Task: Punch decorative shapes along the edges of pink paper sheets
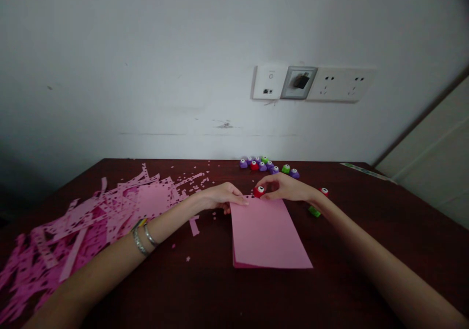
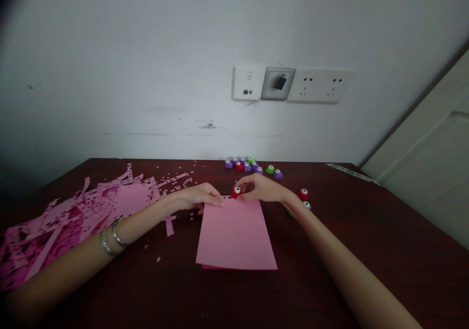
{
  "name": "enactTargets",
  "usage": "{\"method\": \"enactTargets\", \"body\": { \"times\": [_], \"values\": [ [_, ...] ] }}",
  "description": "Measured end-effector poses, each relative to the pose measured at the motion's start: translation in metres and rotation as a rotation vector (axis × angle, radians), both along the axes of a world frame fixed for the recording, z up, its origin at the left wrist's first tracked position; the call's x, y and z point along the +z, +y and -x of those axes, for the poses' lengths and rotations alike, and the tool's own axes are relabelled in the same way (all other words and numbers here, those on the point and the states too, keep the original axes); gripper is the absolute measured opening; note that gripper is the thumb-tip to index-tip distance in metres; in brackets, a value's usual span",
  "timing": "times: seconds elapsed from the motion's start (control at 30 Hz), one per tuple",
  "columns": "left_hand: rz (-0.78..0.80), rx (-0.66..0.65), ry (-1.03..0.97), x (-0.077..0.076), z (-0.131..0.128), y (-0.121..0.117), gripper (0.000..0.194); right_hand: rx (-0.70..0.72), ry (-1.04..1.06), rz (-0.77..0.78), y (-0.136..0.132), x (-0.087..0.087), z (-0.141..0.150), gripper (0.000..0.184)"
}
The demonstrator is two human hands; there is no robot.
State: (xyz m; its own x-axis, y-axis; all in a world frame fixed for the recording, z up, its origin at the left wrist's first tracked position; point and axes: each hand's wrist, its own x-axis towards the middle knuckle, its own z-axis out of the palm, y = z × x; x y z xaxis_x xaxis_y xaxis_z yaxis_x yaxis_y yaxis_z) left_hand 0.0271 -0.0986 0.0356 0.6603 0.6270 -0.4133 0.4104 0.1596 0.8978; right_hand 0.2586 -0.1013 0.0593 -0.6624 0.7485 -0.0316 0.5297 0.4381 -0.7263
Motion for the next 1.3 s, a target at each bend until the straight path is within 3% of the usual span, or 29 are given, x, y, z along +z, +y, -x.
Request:
{"method": "enactTargets", "body": {
  "times": [0.27,1.3],
  "values": [
    [0.008,-0.015,-0.024,-0.0019,-0.0002,0.0009,0.031,-0.06,-0.046,-0.043,-0.0018,0.0032,0.0016,0.033],
    [0.026,0.005,-0.028,0.0025,-0.001,-0.0015,0.029,-0.065,-0.037,-0.005,-0.0001,0.003,-0.0011,0.03]
  ]
}}
